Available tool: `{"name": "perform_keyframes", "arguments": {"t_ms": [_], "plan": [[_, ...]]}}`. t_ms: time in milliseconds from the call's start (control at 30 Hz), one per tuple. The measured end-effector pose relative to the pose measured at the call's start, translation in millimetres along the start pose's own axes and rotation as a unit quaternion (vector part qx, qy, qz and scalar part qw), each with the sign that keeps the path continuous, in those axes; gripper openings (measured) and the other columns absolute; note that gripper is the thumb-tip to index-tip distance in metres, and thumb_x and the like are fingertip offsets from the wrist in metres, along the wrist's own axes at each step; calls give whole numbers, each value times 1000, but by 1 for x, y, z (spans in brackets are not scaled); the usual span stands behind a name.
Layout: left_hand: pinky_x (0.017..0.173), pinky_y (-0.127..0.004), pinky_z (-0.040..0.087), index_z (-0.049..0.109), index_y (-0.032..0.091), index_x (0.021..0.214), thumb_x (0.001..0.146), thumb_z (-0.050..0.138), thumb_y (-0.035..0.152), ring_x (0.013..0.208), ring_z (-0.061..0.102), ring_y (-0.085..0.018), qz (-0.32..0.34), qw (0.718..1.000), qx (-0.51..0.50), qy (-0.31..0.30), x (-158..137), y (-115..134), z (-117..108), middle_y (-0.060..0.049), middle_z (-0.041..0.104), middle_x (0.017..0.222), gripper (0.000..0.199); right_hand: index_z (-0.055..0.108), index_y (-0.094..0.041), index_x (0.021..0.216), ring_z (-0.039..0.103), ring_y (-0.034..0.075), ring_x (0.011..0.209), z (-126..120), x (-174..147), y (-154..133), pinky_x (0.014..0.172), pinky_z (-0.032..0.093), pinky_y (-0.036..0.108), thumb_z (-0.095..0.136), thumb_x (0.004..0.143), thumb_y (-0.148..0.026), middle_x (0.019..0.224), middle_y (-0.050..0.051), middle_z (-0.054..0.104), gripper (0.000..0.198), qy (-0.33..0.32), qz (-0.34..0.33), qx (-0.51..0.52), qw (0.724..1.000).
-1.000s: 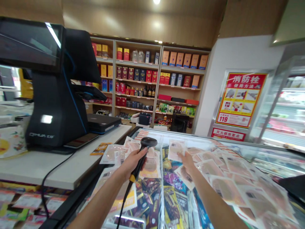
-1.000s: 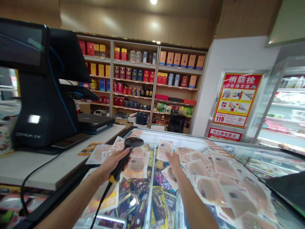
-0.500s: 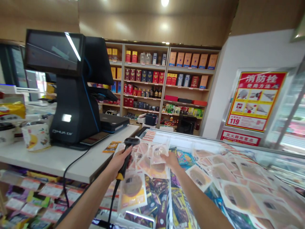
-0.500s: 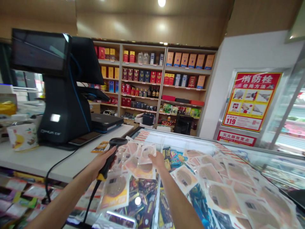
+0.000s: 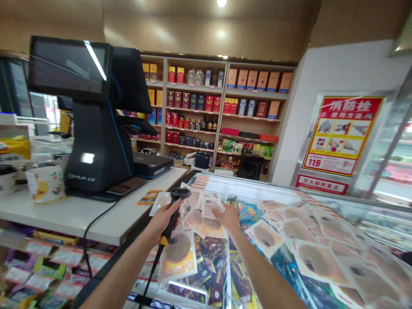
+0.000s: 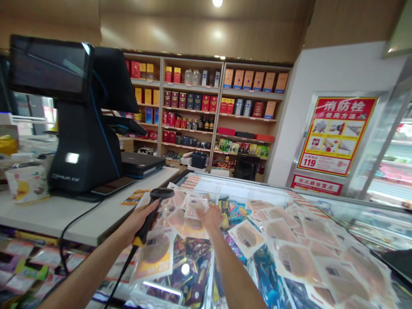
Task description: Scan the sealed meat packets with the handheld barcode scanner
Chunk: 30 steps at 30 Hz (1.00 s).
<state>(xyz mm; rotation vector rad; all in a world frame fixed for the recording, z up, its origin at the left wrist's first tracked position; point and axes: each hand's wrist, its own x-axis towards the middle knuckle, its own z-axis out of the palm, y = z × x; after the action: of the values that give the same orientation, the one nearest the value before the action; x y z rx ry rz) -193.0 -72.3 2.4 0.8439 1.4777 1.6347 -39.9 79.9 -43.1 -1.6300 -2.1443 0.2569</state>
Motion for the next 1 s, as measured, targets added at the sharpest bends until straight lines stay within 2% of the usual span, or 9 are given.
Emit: {"name": "perform_keyframes", "arguments": {"t_ms": [133,367,433,533,633,767,900,1000], "plan": [[34,-17,30,46,14,65,60,51,51,34,43,-6,-14,1000,7,-23,-1,-1,15,4,49,48,37,52,-19,101,42,24,99,-15,-3,29,77,34,35,41,65,-51,104,10,51,50,9,-23,-25,999],[34,-17,29,45,15,60,60,51,51,33,42,-5,-9,998,10,-64,-4,-1,46,4,48,45,37,55,-19,92,43,26,95,-55,-28,105,75,32,38,42,66,-41,99,11,53,37,29,-22,-137,990],[33,-18,28,44,15,58,59,52,51,31,41,-6,-19,997,9,-72,-3,-1,51,4,48,44,37,55,-19,94,45,25,93,-62,-30,124,75,32,37,41,66,-37,96,11,54,35,15,-25,-143,989],[32,-18,28,45,15,59,55,55,52,31,42,-6,-34,997,-1,-73,-2,0,57,4,47,42,38,51,-20,101,46,22,94,-65,-24,143,78,31,33,44,64,-33,100,9,54,40,-40,-51,-111,992],[32,-18,28,47,15,63,52,56,52,31,43,-7,-43,997,-5,-71,-2,-1,60,5,48,43,40,45,-21,109,42,22,101,-62,-14,150,83,29,32,49,60,-37,110,8,49,52,-87,-76,-78,990],[32,-18,29,47,15,63,52,56,53,32,43,-7,-40,996,-4,-78,-4,-1,63,4,47,44,41,40,-22,115,37,23,106,-60,-4,144,86,26,32,51,57,-44,118,7,42,63,-110,-117,-68,985],[33,-18,29,47,15,64,54,56,52,33,43,-7,-44,996,3,-75,-5,-1,64,4,48,44,40,44,-22,112,44,24,99,-65,1,136,82,29,33,49,56,-53,110,10,49,64,-128,-137,-109,976],[34,-18,29,47,15,66,55,54,53,34,44,-7,-48,996,3,-81,-4,-3,63,4,49,45,41,51,-23,104,47,26,93,-69,3,132,75,34,35,48,52,-59,99,11,53,63,-123,-93,-144,977]]}}
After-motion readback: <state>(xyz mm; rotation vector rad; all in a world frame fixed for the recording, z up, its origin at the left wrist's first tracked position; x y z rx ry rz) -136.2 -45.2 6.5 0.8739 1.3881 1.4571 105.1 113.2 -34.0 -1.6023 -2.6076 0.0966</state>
